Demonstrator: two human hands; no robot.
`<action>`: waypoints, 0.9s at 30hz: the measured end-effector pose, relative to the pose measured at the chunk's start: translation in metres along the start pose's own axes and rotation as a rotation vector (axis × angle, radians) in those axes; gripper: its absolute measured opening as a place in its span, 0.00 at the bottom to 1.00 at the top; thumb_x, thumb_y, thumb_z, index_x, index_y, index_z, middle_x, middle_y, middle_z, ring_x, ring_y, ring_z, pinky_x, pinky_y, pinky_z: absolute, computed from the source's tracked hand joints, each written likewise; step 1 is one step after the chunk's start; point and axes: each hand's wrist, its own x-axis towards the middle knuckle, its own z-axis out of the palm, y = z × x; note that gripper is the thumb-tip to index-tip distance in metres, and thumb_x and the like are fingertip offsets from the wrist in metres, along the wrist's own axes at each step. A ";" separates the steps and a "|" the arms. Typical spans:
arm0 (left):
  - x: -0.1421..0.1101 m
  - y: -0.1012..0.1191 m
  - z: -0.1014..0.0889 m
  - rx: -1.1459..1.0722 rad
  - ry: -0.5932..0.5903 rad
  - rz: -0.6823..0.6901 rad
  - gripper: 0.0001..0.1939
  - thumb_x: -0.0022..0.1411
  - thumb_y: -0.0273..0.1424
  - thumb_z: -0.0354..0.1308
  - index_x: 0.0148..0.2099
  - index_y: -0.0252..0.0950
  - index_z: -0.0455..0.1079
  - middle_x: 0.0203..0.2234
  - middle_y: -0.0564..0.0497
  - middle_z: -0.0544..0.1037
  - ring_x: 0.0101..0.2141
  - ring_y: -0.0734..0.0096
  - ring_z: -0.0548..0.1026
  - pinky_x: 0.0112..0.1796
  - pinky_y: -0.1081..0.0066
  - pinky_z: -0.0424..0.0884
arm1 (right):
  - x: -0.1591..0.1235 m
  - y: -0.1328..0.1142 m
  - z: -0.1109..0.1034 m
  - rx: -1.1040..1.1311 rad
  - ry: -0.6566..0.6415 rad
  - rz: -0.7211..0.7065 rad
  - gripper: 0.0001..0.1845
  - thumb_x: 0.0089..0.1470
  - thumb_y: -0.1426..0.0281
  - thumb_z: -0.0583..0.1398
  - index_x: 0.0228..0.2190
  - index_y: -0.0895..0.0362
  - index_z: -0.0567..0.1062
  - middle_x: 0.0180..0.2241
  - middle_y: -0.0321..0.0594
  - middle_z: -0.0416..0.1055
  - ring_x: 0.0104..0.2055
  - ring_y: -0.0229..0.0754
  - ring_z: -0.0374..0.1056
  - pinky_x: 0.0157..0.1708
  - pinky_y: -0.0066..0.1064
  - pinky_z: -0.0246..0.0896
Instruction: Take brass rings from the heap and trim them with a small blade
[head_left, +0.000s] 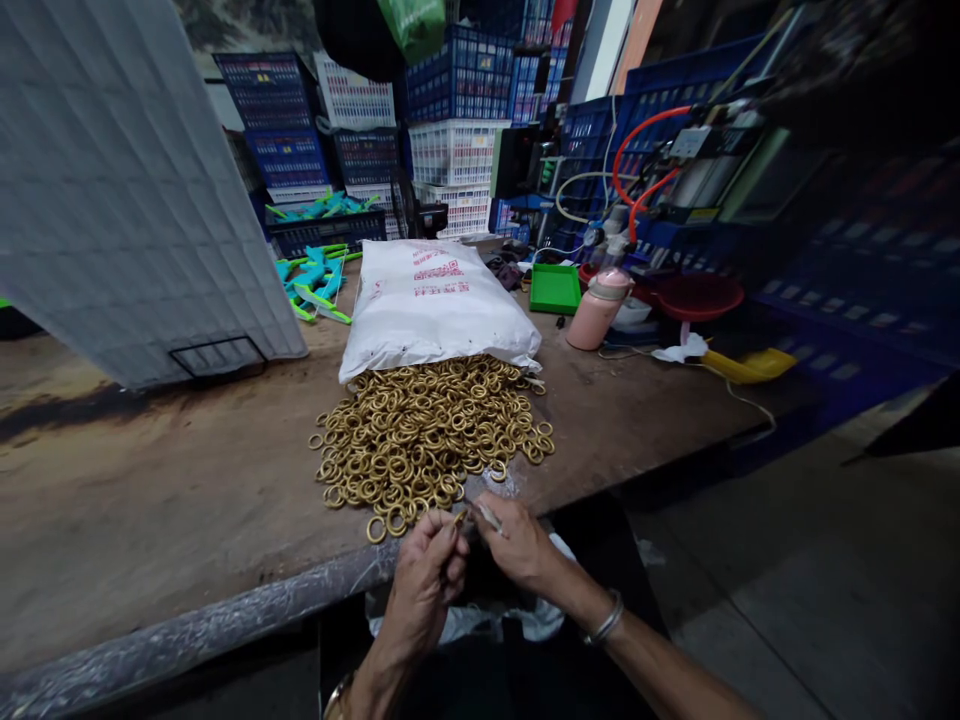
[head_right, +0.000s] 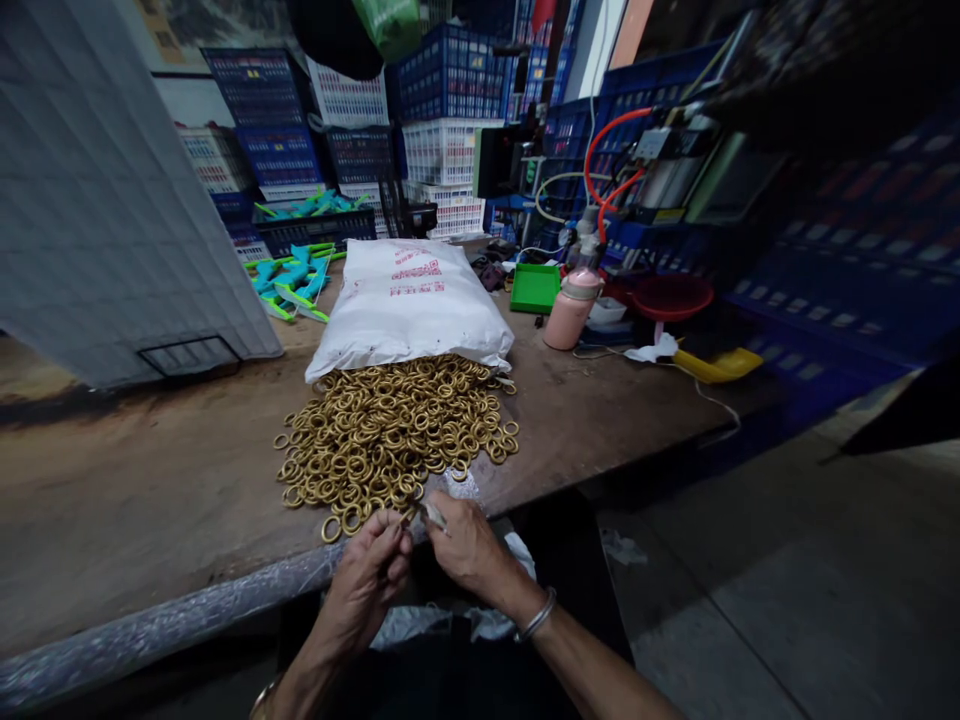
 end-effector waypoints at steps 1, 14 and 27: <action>0.000 0.000 0.000 -0.005 -0.002 0.006 0.14 0.52 0.39 0.58 0.31 0.35 0.59 0.21 0.58 0.65 0.15 0.87 0.53 0.15 0.82 0.44 | -0.002 0.000 0.001 -0.047 -0.024 -0.032 0.08 0.51 0.73 0.50 0.22 0.57 0.63 0.19 0.32 0.61 0.23 0.34 0.56 0.24 0.25 0.45; 0.004 -0.009 -0.007 0.108 0.052 0.044 0.15 0.53 0.41 0.56 0.32 0.36 0.57 0.19 0.59 0.66 0.14 0.87 0.55 0.16 0.83 0.47 | -0.008 -0.016 0.000 -0.365 -0.145 -0.011 0.14 0.41 0.80 0.49 0.32 0.57 0.65 0.26 0.38 0.68 0.30 0.40 0.63 0.28 0.28 0.46; -0.015 0.001 -0.001 -0.014 -0.072 -0.006 0.14 0.53 0.41 0.56 0.30 0.34 0.63 0.14 0.59 0.63 0.13 0.85 0.53 0.14 0.81 0.48 | 0.021 0.000 0.005 -0.326 0.041 -0.047 0.10 0.45 0.78 0.49 0.32 0.56 0.64 0.26 0.37 0.68 0.28 0.37 0.62 0.27 0.26 0.46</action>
